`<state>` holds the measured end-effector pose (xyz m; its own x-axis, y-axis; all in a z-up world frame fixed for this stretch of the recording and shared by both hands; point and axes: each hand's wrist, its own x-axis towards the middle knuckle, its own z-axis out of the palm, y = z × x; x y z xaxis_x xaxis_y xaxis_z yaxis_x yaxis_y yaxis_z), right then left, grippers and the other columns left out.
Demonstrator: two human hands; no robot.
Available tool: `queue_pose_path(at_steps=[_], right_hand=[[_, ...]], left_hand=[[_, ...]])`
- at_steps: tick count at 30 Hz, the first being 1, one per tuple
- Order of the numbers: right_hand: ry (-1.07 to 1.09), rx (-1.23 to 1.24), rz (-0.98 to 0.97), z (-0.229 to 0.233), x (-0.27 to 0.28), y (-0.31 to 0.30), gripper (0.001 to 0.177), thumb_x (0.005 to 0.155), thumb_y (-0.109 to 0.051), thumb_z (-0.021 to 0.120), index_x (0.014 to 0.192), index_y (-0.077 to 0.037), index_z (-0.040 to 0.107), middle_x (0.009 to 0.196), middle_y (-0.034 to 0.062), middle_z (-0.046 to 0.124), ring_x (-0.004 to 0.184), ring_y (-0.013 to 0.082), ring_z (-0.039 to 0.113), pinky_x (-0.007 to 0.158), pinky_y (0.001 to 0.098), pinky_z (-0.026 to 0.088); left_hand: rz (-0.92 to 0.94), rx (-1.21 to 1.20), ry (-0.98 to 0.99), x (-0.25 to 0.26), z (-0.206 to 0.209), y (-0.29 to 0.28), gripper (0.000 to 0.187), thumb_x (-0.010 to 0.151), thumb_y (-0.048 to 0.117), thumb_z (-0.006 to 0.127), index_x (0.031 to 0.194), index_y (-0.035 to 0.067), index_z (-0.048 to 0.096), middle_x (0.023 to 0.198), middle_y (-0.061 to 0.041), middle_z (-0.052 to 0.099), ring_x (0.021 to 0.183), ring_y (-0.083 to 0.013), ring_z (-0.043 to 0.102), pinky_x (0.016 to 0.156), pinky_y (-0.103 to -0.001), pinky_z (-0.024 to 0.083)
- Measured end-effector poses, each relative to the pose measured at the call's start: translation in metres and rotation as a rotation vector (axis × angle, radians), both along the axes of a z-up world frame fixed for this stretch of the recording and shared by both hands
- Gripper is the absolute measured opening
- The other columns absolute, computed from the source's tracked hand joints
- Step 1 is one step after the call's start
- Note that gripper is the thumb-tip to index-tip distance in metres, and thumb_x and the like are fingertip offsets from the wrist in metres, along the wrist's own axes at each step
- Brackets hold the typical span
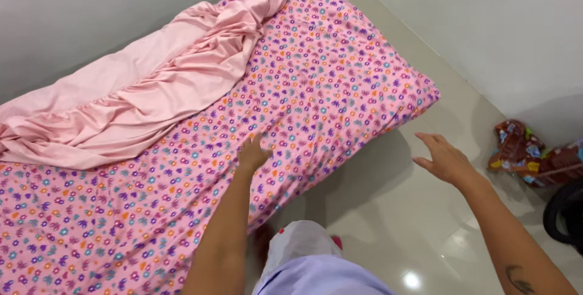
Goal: The person straightens a pink floral fitted sheet on a bed, tucking the edges under the mattress and smoothing the surface. Then the person sweeps the tiled floor beside the bed with a broom.
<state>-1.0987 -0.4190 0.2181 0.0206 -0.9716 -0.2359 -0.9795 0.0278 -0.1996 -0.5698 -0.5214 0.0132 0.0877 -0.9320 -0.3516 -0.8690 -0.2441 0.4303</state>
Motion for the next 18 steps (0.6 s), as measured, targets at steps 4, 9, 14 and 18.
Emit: queue_pose_path(at_steps=[4,9,14,18], right_hand=[[0.022,0.042,-0.026,-0.008,-0.054,-0.031,0.074,0.085,-0.042,0.073,0.151,-0.024,0.043,0.153,0.0117,0.047,0.120,0.0336,0.064,0.100,0.0474,0.052],[0.000,0.065,0.008,-0.020,-0.096,-0.124,0.074,0.086,-0.040,0.072,0.152,-0.024,0.043,0.152,0.0115,0.048,0.123,0.0339,0.061,0.100,0.0477,0.052],[-0.038,0.001,0.189,-0.046,-0.132,-0.224,0.072,0.085,-0.042,0.073,0.149,-0.022,0.046,0.147,0.0124,0.053,0.129,0.0345,0.058,0.103,0.0484,0.050],[-0.001,0.132,0.128,-0.079,-0.169,-0.286,0.076,0.083,-0.042,0.075,0.151,-0.026,0.044,0.149,0.0113,0.051,0.129,0.0333,0.057,0.104,0.0485,0.050]], left_hand=[[0.024,0.141,-0.040,-0.031,-0.025,-0.006,0.099,0.077,0.052,0.075,0.163,0.031,0.028,0.163,-0.019,0.036,0.152,-0.0416,0.030,0.123,-0.061,0.025],[0.066,0.147,-0.060,-0.069,-0.051,-0.054,0.095,0.081,0.052,0.074,0.161,0.030,0.029,0.165,-0.021,0.026,0.154,-0.0421,0.024,0.121,-0.064,0.022],[0.172,0.216,0.004,-0.124,-0.074,-0.105,0.094,0.079,0.050,0.074,0.160,0.032,0.031,0.166,-0.016,0.030,0.154,-0.0369,0.030,0.121,-0.062,0.026],[0.114,0.372,-0.074,-0.180,-0.076,-0.130,0.099,0.084,0.056,0.071,0.163,0.032,0.017,0.168,-0.017,0.021,0.148,-0.0430,0.035,0.119,-0.058,0.032]])
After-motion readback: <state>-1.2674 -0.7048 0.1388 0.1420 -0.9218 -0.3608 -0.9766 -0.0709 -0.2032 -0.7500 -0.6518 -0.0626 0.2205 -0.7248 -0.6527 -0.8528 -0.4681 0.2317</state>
